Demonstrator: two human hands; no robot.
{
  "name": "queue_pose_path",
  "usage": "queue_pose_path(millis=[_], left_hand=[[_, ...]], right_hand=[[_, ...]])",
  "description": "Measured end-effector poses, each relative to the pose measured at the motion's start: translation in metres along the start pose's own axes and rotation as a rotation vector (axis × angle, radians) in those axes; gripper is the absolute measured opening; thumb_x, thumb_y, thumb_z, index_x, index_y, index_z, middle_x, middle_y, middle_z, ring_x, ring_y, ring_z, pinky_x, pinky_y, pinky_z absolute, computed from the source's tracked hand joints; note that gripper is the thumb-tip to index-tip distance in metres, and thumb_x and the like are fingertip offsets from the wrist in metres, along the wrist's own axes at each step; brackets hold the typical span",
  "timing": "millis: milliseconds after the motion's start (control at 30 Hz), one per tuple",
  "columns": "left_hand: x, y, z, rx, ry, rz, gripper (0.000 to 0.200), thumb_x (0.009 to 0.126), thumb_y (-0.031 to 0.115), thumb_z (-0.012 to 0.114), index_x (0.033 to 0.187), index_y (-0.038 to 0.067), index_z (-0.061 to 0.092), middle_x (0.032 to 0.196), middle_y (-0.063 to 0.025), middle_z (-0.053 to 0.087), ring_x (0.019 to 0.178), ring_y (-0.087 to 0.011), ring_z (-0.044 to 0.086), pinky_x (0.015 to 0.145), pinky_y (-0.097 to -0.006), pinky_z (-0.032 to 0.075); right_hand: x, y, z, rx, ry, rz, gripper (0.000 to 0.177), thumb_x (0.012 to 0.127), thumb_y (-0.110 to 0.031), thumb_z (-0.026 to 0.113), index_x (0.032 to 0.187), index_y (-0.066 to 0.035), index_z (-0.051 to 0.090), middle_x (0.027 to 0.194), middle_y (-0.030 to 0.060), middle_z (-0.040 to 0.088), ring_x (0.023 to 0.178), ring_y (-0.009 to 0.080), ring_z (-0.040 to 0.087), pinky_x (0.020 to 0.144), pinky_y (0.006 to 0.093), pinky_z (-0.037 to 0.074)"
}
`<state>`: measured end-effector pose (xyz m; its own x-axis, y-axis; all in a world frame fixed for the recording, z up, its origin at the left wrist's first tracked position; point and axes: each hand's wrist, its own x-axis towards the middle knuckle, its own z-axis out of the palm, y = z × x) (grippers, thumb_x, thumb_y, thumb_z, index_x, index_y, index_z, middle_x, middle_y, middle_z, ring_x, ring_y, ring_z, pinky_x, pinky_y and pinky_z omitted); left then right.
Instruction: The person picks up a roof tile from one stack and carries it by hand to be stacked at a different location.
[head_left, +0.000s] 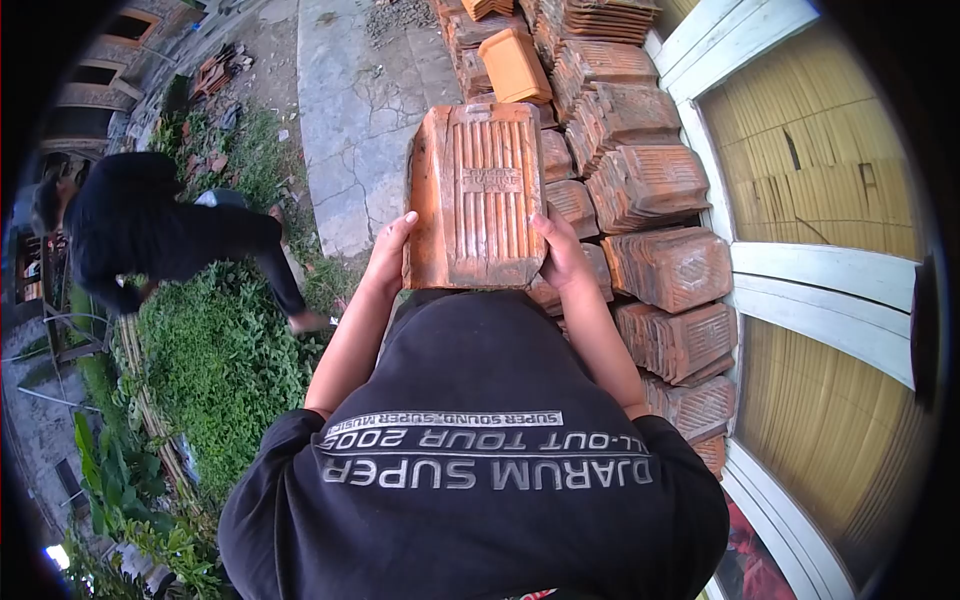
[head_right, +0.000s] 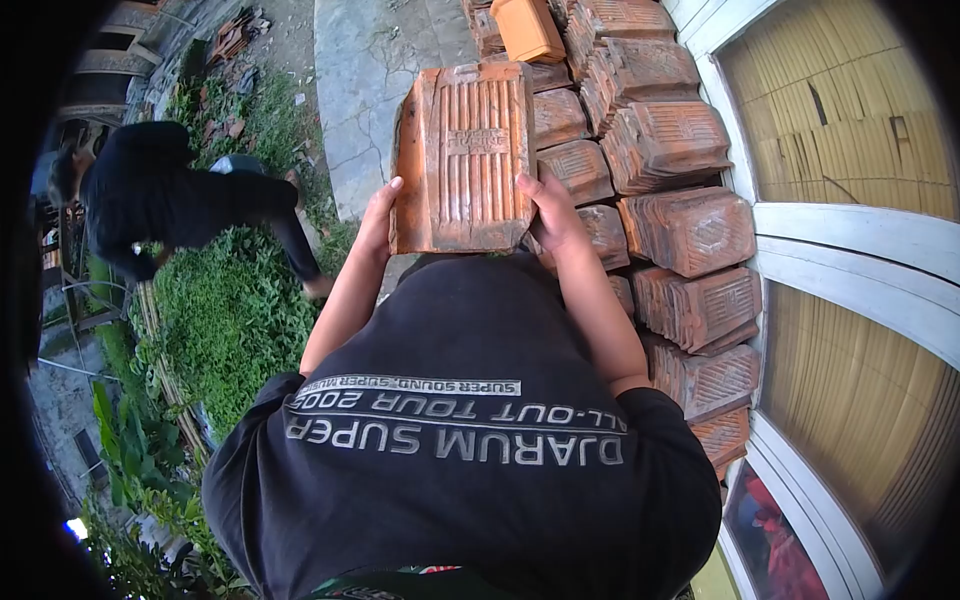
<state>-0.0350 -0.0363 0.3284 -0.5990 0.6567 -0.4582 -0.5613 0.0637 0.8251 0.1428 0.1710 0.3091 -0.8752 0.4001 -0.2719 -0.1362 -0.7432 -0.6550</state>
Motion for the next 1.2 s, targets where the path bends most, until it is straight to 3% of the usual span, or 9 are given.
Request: queue_pose_path(millis=[100, 200, 333, 400, 933, 1200], left_hand=[[-0.003, 0.003, -0.002, 0.032, 0.018, 0.03, 0.046, 0.092, 0.038, 0.06, 0.112, -0.004, 0.062, 0.107, -0.0105, 0.067, 0.094, -0.0165, 0.066, 0.086, -0.0319, 0.052], [-0.003, 0.003, -0.019, 0.029, 0.008, -0.005, 0.055, 0.092, 0.044, 0.056, 0.121, -0.003, 0.057, 0.115, -0.0121, 0.063, 0.101, -0.0194, 0.063, 0.09, -0.0337, 0.05], [0.001, 0.01, -0.03, 0.032, 0.004, 0.021, 0.055, 0.093, 0.045, 0.055, 0.12, -0.003, 0.057, 0.114, -0.0116, 0.063, 0.103, -0.0193, 0.063, 0.092, -0.0337, 0.048], [0.002, 0.02, -0.045, 0.016, 0.045, 0.061, 0.048, 0.093, 0.038, 0.057, 0.116, -0.004, 0.06, 0.108, -0.0119, 0.067, 0.095, -0.0177, 0.066, 0.086, -0.0321, 0.053], [0.07, 0.075, -0.203, -0.117, -0.058, 0.001, 0.049, 0.093, 0.036, 0.058, 0.118, -0.006, 0.059, 0.112, -0.0138, 0.066, 0.097, -0.0184, 0.066, 0.087, -0.032, 0.053], [0.093, 0.097, -0.242, -0.136, -0.033, 0.007, 0.051, 0.092, 0.039, 0.058, 0.118, -0.005, 0.057, 0.11, -0.0142, 0.065, 0.096, -0.0203, 0.066, 0.085, -0.0336, 0.054]], right_hand=[[0.007, 0.002, -0.001, -0.035, -0.035, 0.013, 0.082, 0.083, -0.034, 0.072, 0.143, 0.004, 0.03, 0.136, 0.0177, 0.048, 0.122, 0.0267, 0.051, 0.102, 0.0387, 0.043], [0.015, 0.004, 0.011, -0.035, -0.088, 0.041, 0.08, 0.084, -0.034, 0.071, 0.141, 0.005, 0.032, 0.133, 0.0173, 0.05, 0.12, 0.0257, 0.053, 0.101, 0.0384, 0.044], [0.028, 0.008, 0.023, -0.063, -0.049, 0.066, 0.078, 0.084, -0.034, 0.071, 0.14, 0.006, 0.033, 0.131, 0.017, 0.052, 0.118, 0.0249, 0.054, 0.1, 0.0378, 0.045], [0.038, 0.016, 0.039, -0.061, -0.068, 0.06, 0.082, 0.083, -0.033, 0.074, 0.14, 0.007, 0.031, 0.132, 0.0183, 0.05, 0.119, 0.0246, 0.053, 0.101, 0.0373, 0.043], [0.147, 0.1, 0.138, -0.086, -0.046, 0.028, 0.079, 0.084, -0.032, 0.072, 0.141, 0.007, 0.031, 0.133, 0.0173, 0.05, 0.121, 0.0244, 0.052, 0.103, 0.036, 0.042], [0.187, 0.112, 0.176, -0.087, -0.052, 0.044, 0.076, 0.085, -0.031, 0.07, 0.14, 0.006, 0.032, 0.132, 0.0164, 0.051, 0.121, 0.0234, 0.052, 0.102, 0.0357, 0.042]])
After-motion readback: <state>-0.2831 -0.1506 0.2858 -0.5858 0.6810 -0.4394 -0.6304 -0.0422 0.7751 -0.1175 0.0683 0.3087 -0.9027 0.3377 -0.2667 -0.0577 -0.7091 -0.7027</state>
